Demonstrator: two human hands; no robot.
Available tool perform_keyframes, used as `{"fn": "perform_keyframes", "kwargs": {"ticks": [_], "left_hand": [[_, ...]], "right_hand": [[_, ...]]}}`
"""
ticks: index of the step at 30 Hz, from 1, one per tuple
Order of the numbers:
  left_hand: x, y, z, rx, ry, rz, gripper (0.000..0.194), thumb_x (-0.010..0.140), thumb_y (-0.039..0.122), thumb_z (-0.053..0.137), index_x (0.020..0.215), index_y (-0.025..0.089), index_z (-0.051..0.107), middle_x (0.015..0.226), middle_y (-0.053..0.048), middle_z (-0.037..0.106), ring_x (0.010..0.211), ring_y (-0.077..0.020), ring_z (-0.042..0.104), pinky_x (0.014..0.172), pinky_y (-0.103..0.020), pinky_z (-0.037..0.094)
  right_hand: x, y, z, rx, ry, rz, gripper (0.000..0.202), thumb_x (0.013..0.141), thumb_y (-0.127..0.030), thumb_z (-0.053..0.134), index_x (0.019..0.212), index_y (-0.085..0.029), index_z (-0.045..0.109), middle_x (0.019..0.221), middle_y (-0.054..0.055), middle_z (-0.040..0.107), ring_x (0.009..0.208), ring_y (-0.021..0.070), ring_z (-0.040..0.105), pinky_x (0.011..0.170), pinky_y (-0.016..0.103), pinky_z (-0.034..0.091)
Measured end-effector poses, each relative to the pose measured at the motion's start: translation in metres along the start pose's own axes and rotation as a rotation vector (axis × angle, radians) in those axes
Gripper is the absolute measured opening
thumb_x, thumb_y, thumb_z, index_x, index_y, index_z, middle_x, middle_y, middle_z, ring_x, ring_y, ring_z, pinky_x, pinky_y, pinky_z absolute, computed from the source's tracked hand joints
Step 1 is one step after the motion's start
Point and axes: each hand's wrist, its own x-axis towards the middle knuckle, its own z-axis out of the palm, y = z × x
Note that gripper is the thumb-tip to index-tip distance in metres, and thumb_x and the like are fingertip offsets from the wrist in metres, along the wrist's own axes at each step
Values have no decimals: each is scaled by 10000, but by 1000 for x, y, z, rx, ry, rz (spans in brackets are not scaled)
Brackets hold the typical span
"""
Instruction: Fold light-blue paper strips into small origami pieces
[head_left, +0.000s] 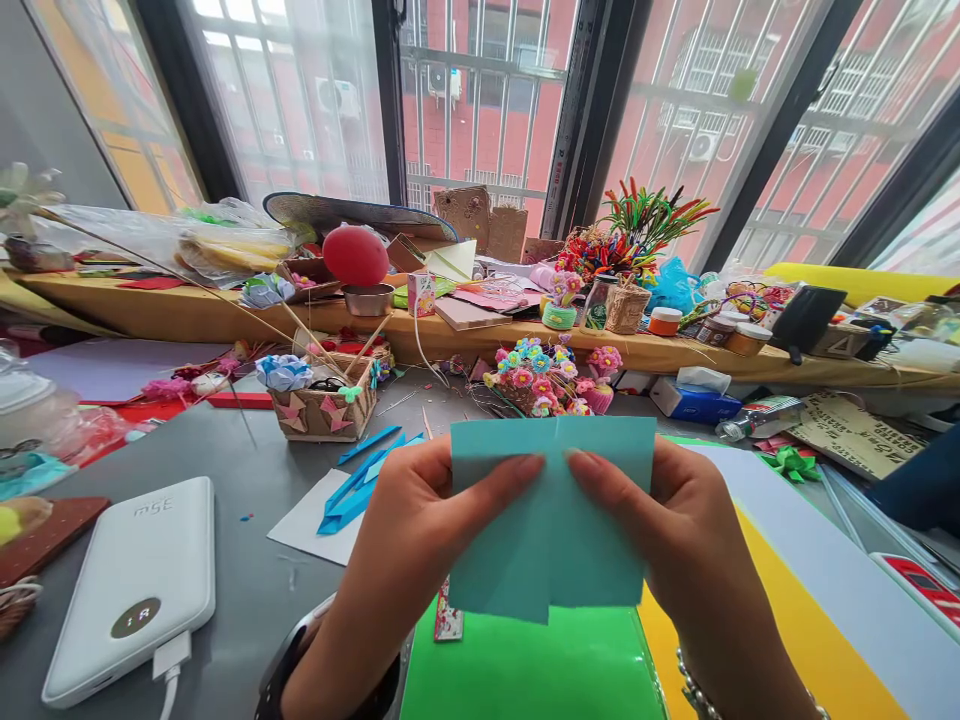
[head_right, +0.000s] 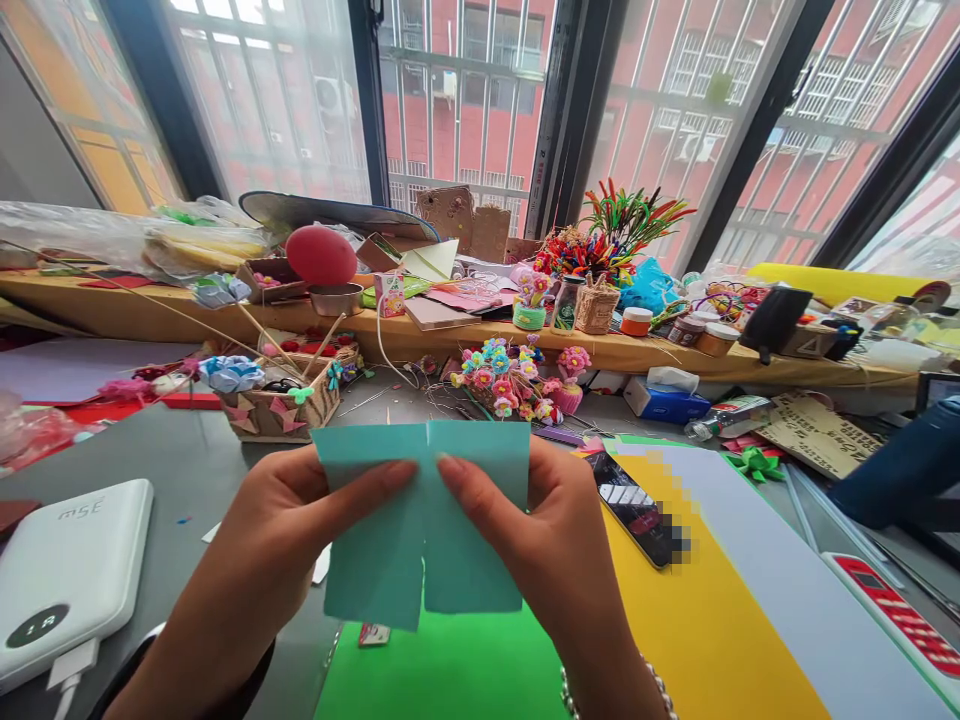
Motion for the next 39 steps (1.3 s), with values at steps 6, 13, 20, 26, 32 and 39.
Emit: {"fn": "perform_keyframes", "kwargs": {"ticks": [6, 13, 20, 26, 32, 39], "left_hand": [[0, -4, 1, -19, 14, 41, 164, 548, 312, 726, 613, 167, 685, 546, 2, 660, 479, -126, 565, 413, -180, 442], [1, -6, 2, -48, 27, 48, 176, 558, 312, 723, 621, 157, 667, 540, 0, 645, 504, -139, 575, 431, -189, 451], [1, -4, 2, -59, -1, 21, 173, 561, 312, 723, 637, 166, 669, 559, 1, 664, 510, -133, 588, 439, -176, 455], [4, -2, -1, -19, -62, -19, 173, 543, 300, 732, 660, 180, 688, 619, -14, 696, 510, -157, 605, 453, -220, 480], [3, -3, -1, 42, 16, 34, 191, 533, 329, 731, 636, 173, 692, 556, 1, 667, 484, -143, 576, 420, -200, 442], [-1, -2, 3, 24, 21, 34, 222, 567, 368, 699, 591, 151, 660, 562, -13, 661, 454, -134, 551, 410, -212, 425]], "right_hand": [[1, 2, 1, 70, -30, 28, 161, 557, -329, 728, 591, -182, 671, 535, 1, 651, 432, 107, 529, 385, 191, 420], [1, 3, 3, 117, -10, 82, 162, 552, -328, 734, 580, -184, 665, 519, -6, 652, 401, 101, 519, 373, 191, 407], [3, 4, 2, 142, -21, 89, 162, 546, -327, 741, 581, -186, 669, 509, -10, 647, 409, 99, 522, 382, 184, 418], [2, 3, 3, 111, 12, 44, 153, 555, -320, 735, 609, -190, 676, 538, -4, 666, 429, 120, 552, 410, 210, 453], [1, 3, 3, 68, -6, 13, 177, 541, -332, 738, 591, -174, 676, 571, 14, 678, 444, 118, 551, 407, 202, 449], [2, 3, 2, 80, -8, 54, 207, 539, -367, 736, 616, -182, 684, 569, 23, 673, 437, 130, 542, 403, 226, 453]]}}
